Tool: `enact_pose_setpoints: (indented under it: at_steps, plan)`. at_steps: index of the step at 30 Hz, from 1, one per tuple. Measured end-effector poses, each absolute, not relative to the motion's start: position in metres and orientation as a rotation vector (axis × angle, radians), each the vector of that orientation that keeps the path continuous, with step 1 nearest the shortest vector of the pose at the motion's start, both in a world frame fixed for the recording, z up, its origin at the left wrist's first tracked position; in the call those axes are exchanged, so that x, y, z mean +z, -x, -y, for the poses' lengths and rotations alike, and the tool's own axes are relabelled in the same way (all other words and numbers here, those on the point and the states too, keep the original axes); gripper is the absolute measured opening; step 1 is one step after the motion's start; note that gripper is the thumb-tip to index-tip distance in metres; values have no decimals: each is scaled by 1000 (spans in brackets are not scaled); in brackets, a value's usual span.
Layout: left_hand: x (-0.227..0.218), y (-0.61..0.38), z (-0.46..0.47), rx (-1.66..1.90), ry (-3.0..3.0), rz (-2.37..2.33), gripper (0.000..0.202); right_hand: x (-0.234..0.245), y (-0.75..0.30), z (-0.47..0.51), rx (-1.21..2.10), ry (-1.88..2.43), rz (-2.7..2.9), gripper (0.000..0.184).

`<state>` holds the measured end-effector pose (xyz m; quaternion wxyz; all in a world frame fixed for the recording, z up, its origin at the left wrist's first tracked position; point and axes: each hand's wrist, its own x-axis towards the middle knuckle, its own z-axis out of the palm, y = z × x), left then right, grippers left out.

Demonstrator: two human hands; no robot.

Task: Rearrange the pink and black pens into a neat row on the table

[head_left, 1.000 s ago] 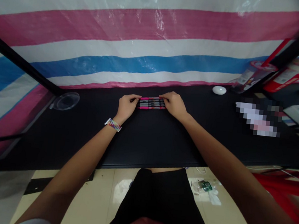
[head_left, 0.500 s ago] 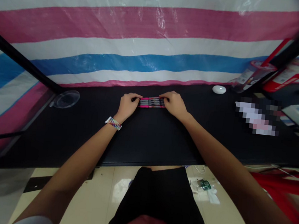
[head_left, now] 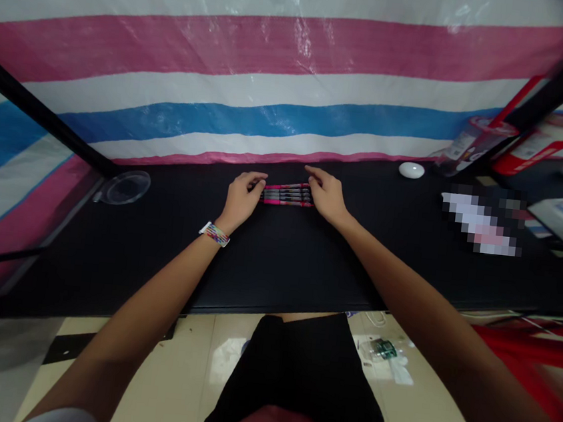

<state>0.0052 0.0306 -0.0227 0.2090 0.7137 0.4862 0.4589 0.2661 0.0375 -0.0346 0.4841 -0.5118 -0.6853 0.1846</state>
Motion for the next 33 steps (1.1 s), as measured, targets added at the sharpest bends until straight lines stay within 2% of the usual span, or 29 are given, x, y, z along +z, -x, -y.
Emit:
enact_pose_setpoints:
  at_steps: [8,15,24,33]
  plan:
    - [-34,-19,-37,1362,-1547,-1044,36,-43,-244,-36,676,1228,1508,44]
    - [-27,-31,-24,1368,-1435,-926,40,-37,-241,-30,746,1215,1535,43]
    - [-28,-35,-14,1373,-1485,-976,34,-28,-240,-21,544,1249,1860,41]
    - [-30,-31,-14,1316,-1870,-1166,26,-41,-245,-24,380,1182,2076,40]
